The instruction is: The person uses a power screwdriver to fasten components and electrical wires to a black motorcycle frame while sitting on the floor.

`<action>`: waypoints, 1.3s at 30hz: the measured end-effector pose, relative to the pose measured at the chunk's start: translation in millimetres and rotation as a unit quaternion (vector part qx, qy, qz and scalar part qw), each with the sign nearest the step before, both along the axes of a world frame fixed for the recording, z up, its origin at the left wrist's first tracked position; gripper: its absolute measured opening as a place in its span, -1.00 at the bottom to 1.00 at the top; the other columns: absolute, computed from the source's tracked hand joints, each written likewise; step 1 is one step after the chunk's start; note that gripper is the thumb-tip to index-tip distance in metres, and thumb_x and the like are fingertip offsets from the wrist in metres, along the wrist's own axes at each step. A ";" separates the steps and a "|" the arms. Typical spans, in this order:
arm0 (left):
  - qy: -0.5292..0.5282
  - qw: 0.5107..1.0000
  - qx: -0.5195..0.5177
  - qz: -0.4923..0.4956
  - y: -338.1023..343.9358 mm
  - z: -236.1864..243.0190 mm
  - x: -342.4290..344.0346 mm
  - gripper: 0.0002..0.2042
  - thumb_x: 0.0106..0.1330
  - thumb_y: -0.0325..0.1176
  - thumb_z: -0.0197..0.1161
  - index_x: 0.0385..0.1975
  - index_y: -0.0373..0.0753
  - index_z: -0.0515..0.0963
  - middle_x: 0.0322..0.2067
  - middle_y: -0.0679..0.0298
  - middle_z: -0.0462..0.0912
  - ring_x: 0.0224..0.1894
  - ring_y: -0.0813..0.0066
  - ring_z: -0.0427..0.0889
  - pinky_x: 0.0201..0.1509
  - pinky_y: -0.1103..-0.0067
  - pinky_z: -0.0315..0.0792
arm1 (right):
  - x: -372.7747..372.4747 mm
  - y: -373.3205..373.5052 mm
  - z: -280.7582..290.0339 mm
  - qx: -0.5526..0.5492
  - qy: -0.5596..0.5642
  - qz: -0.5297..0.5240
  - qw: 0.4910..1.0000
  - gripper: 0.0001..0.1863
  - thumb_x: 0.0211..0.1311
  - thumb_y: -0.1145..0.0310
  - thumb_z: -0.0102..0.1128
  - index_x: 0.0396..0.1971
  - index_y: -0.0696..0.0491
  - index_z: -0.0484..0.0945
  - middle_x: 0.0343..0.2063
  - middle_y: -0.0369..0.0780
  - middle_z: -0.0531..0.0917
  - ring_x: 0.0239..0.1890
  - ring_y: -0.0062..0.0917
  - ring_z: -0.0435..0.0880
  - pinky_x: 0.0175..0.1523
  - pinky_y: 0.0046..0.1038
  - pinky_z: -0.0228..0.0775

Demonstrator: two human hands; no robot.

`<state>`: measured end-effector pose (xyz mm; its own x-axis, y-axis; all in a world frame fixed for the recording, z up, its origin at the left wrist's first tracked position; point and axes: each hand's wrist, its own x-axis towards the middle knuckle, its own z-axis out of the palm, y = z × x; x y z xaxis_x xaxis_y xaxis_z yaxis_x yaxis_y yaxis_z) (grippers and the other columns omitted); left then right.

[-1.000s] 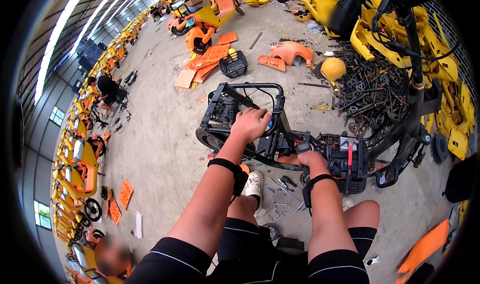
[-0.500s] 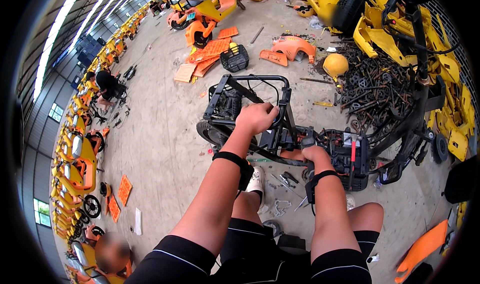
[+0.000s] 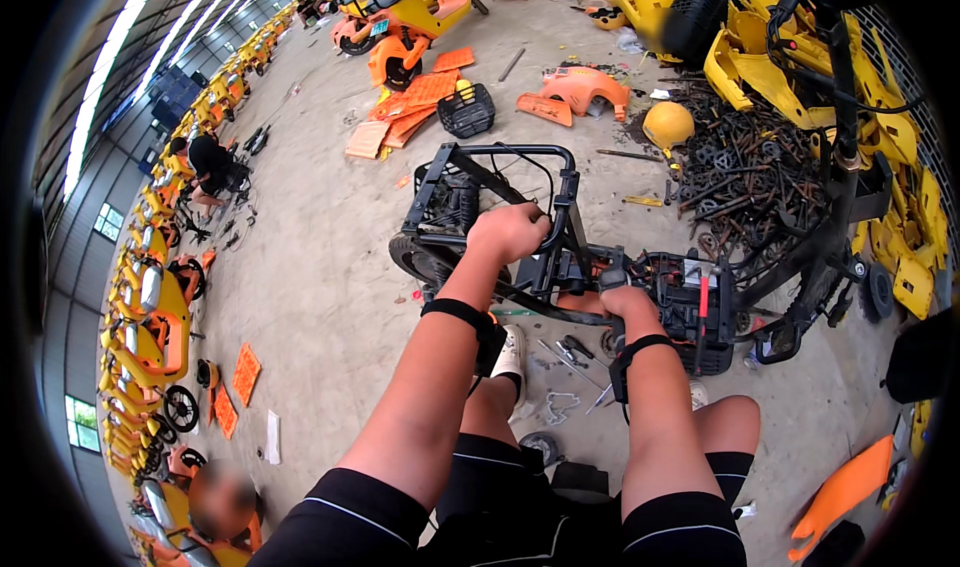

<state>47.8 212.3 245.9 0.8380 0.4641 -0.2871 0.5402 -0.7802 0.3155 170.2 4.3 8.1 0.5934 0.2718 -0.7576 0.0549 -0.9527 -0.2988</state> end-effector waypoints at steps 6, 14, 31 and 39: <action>0.040 0.999 -0.012 -0.005 -2.4 4.4 4.3 -0.49 0.30 0.08 -0.03 0.16 0.06 0.59 0.15 0.14 0.63 0.21 0.12 0.57 0.28 0.30 0.44 | 6.6 -1.6 -0.7 0.002 0.013 0.025 1.000 -0.51 -0.19 0.24 0.40 -0.13 0.04 0.75 0.04 -0.03 0.69 0.06 -0.13 0.68 0.14 -0.19 0.48; 0.071 0.997 -0.031 0.008 -2.5 9.7 6.1 -0.51 0.24 0.02 0.06 0.15 0.07 0.62 0.18 0.19 0.61 0.24 0.17 0.56 0.31 0.33 0.42 | 3.1 3.4 -4.2 -0.003 -0.003 0.049 0.999 -0.53 -0.17 0.24 0.42 -0.13 0.01 0.76 0.04 -0.04 0.69 0.05 -0.12 0.68 0.14 -0.17 0.48; 0.081 0.996 -0.042 -0.008 1.7 3.6 11.9 -0.51 0.25 0.00 0.07 0.14 0.02 0.62 0.19 0.16 0.61 0.25 0.16 0.55 0.31 0.34 0.42 | 4.3 -2.1 3.2 0.055 0.005 0.058 0.997 -0.64 -0.22 0.30 0.37 -0.30 0.04 0.79 -0.16 -0.03 0.76 -0.13 -0.16 0.75 0.01 -0.20 0.55; 0.074 0.996 -0.041 -0.003 -0.6 4.1 13.2 -0.51 0.22 -0.01 0.07 0.13 0.01 0.63 0.19 0.16 0.60 0.26 0.15 0.55 0.31 0.33 0.42 | 5.9 -6.1 14.6 0.031 -0.003 0.051 0.998 -0.58 -0.35 0.26 0.45 -0.35 0.10 0.77 -0.19 0.00 0.76 -0.16 -0.19 0.76 -0.06 -0.30 0.58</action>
<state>61.0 211.7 250.0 0.7864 0.4294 -0.4441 0.5811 -0.7582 0.2957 176.0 -1.8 22.7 0.5649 0.3779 -0.7336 0.1533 -0.9216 -0.3567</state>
